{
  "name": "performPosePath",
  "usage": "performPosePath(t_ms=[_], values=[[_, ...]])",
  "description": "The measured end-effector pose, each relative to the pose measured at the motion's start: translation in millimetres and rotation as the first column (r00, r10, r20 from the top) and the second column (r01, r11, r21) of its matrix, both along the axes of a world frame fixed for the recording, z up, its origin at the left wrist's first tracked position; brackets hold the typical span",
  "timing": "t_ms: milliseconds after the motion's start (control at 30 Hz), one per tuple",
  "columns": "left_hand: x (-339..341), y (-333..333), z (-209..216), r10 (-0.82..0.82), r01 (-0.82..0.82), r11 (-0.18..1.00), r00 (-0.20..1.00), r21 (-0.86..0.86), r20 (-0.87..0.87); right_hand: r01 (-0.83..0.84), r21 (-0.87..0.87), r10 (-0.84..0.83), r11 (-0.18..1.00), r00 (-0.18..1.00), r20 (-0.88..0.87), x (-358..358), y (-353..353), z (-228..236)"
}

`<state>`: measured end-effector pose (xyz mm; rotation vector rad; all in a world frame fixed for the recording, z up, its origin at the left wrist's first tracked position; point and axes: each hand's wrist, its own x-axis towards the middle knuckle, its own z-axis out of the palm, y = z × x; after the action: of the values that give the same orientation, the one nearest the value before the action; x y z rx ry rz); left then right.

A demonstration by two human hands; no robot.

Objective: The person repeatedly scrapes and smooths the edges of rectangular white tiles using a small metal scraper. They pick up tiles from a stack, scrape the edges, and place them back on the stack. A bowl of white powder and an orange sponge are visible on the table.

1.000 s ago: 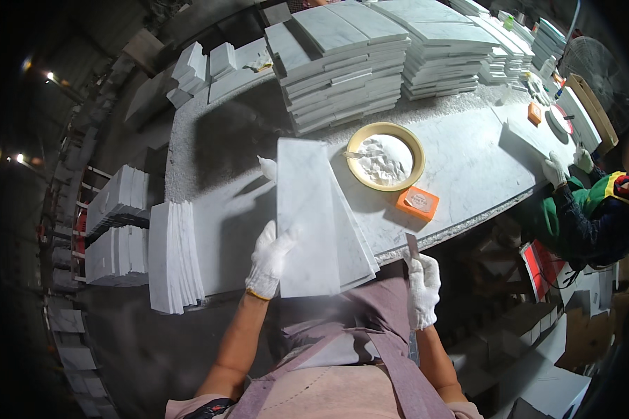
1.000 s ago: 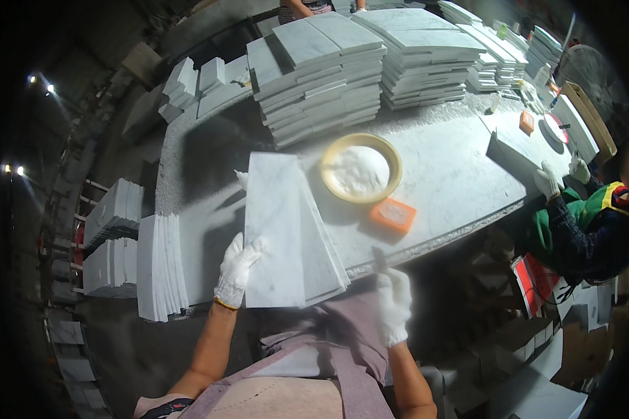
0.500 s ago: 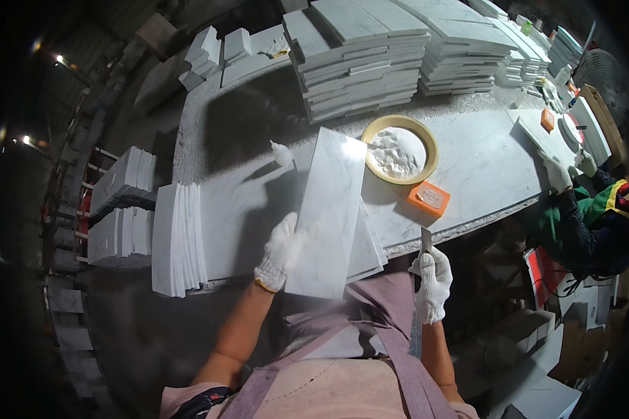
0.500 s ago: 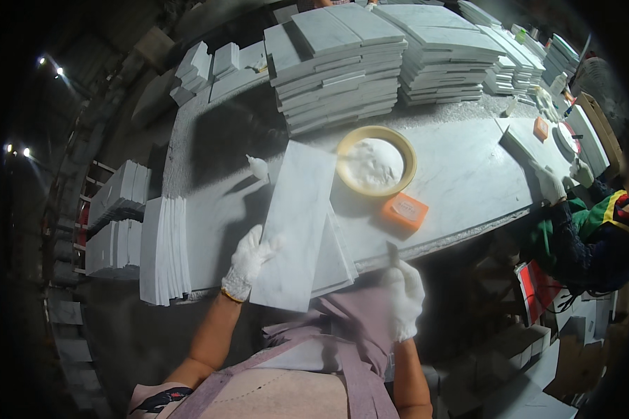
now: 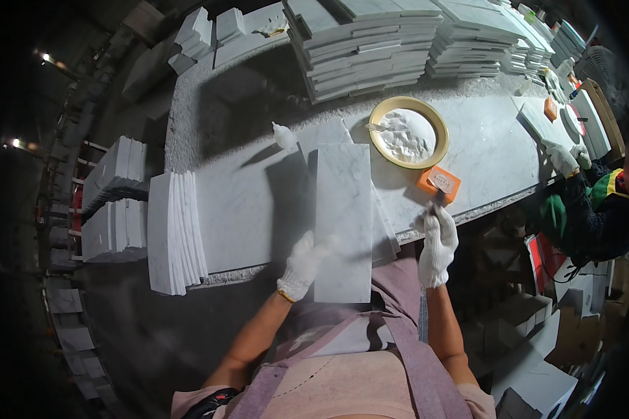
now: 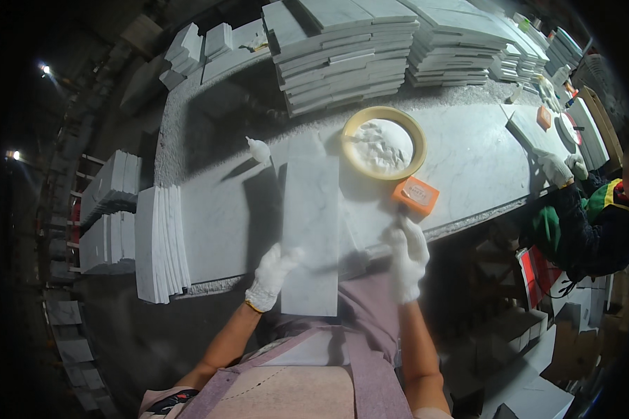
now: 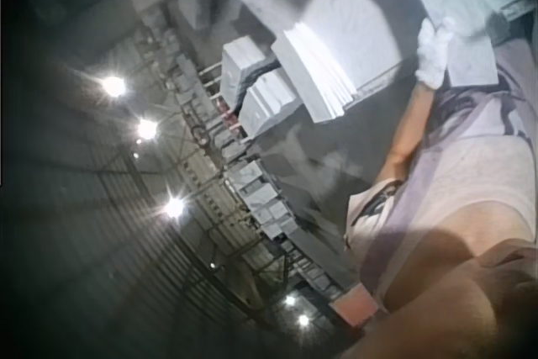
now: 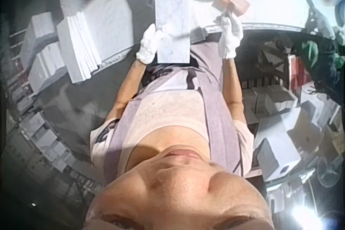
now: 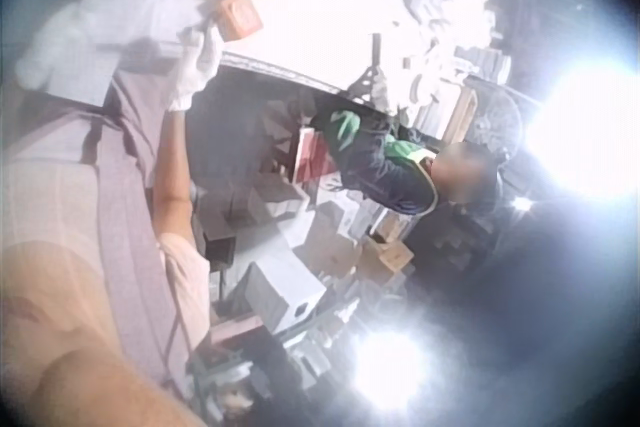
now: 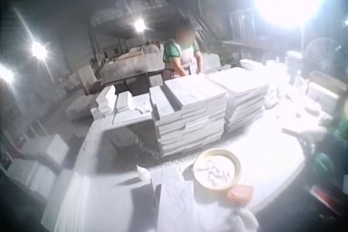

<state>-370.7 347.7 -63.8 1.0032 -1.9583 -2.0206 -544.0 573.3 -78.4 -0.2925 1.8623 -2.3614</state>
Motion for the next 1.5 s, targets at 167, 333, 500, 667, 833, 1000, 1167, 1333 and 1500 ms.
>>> performPosePath(t_ms=[167, 333, 500, 667, 833, 1000, 1167, 1333, 1500], values=[[-9, 7, 36, -0.046, 0.306, 0.809, 0.884, -0.502, 0.465, -0.272, 0.252, 0.264, 0.929, 0.962, 0.066, -40, -43, 31], [-10, 6, 49, 0.044, 0.42, 0.611, 0.828, -0.67, 0.559, -0.23, 0.606, 0.48, 0.762, 0.828, -0.289, -69, -88, 47], [-4, 7, 48, 0.024, 0.257, 0.733, 0.916, -0.63, 0.401, -0.199, 0.741, 0.565, 0.641, 0.776, -0.281, -78, -101, 49], [-10, 18, 32, -0.033, 0.234, 0.839, 0.923, -0.492, 0.384, -0.186, 0.768, 0.582, 0.613, 0.764, -0.28, -78, -104, 52], [-14, 21, 18, -0.008, 0.113, 0.84, 0.981, -0.531, 0.196, -0.173, 0.826, 0.628, 0.536, 0.736, -0.253, -77, -105, 58], [-16, 24, 16, 0.03, 0.018, 0.897, 0.994, -0.442, 0.102, -0.131, 0.818, 0.595, 0.559, 0.751, -0.287, -74, -107, 55], [-18, 25, 15, 0.06, -0.02, 0.933, 0.993, -0.36, 0.098, -0.116, 0.807, 0.574, 0.579, 0.761, -0.303, -74, -110, 46], [-17, 24, 13, 0.076, -0.045, 0.951, 0.993, -0.306, 0.089, -0.094, 0.829, 0.599, 0.551, 0.736, -0.314, -74, -110, 44], [-18, 26, 13, 0.096, -0.066, 0.95, 0.992, -0.305, 0.084, -0.133, 0.85, 0.645, 0.509, 0.713, -0.275, -63, -102, 46]])
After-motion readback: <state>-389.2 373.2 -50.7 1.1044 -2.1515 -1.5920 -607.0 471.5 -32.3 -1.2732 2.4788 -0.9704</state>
